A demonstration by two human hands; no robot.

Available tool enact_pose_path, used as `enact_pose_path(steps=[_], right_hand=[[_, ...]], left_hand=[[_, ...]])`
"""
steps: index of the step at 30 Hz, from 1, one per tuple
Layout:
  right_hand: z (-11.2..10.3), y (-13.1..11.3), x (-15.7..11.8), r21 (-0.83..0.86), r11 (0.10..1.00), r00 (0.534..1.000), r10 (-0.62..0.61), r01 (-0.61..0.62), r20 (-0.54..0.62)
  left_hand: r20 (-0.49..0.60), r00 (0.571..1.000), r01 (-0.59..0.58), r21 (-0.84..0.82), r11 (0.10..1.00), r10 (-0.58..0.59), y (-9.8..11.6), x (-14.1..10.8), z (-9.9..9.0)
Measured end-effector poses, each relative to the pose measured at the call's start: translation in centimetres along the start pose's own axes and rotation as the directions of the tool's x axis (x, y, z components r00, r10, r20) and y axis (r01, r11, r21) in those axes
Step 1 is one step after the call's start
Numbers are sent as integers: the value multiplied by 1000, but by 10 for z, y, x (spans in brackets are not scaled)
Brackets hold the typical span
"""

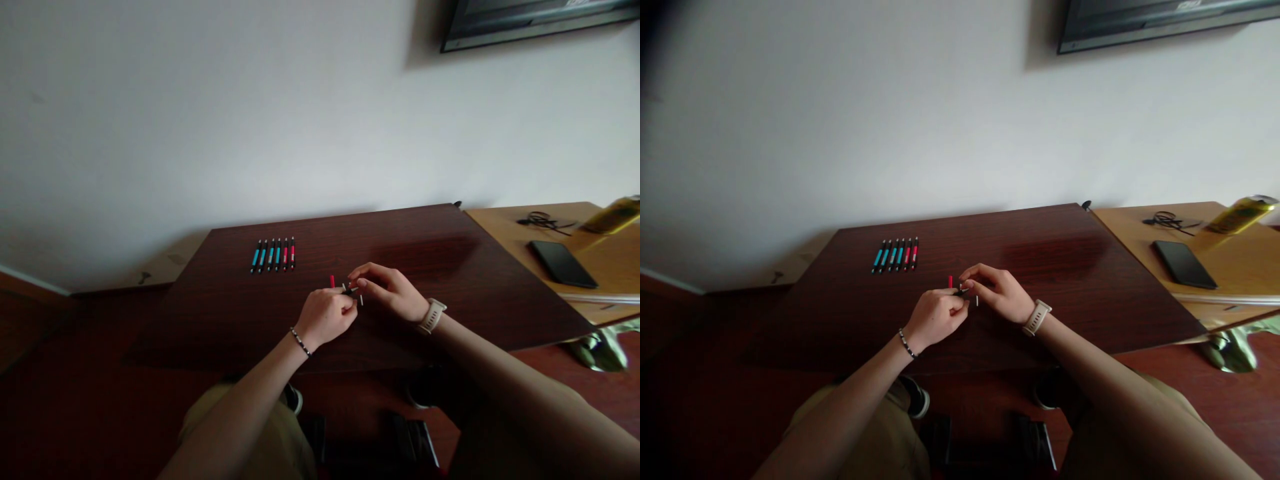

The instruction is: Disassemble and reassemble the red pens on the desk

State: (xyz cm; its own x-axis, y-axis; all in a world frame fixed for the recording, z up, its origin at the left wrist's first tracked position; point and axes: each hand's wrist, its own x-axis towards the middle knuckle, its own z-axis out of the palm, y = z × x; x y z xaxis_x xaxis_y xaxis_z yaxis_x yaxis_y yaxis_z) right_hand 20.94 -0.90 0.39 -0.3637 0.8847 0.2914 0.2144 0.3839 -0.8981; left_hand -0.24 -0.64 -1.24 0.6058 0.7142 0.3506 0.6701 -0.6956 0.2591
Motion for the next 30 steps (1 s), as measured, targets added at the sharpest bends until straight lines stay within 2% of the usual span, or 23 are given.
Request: enact_pose_path(steps=[19, 30], right_hand=[[1, 1, -1, -2, 1000, 999, 21, -21, 27], [5, 11, -1, -141, 990, 999, 6, -2, 33]], left_hand=[[9, 1000, 8, -8, 1000, -8, 1, 1, 0], [11, 1000, 8, 1, 1000, -8, 1, 0, 1]])
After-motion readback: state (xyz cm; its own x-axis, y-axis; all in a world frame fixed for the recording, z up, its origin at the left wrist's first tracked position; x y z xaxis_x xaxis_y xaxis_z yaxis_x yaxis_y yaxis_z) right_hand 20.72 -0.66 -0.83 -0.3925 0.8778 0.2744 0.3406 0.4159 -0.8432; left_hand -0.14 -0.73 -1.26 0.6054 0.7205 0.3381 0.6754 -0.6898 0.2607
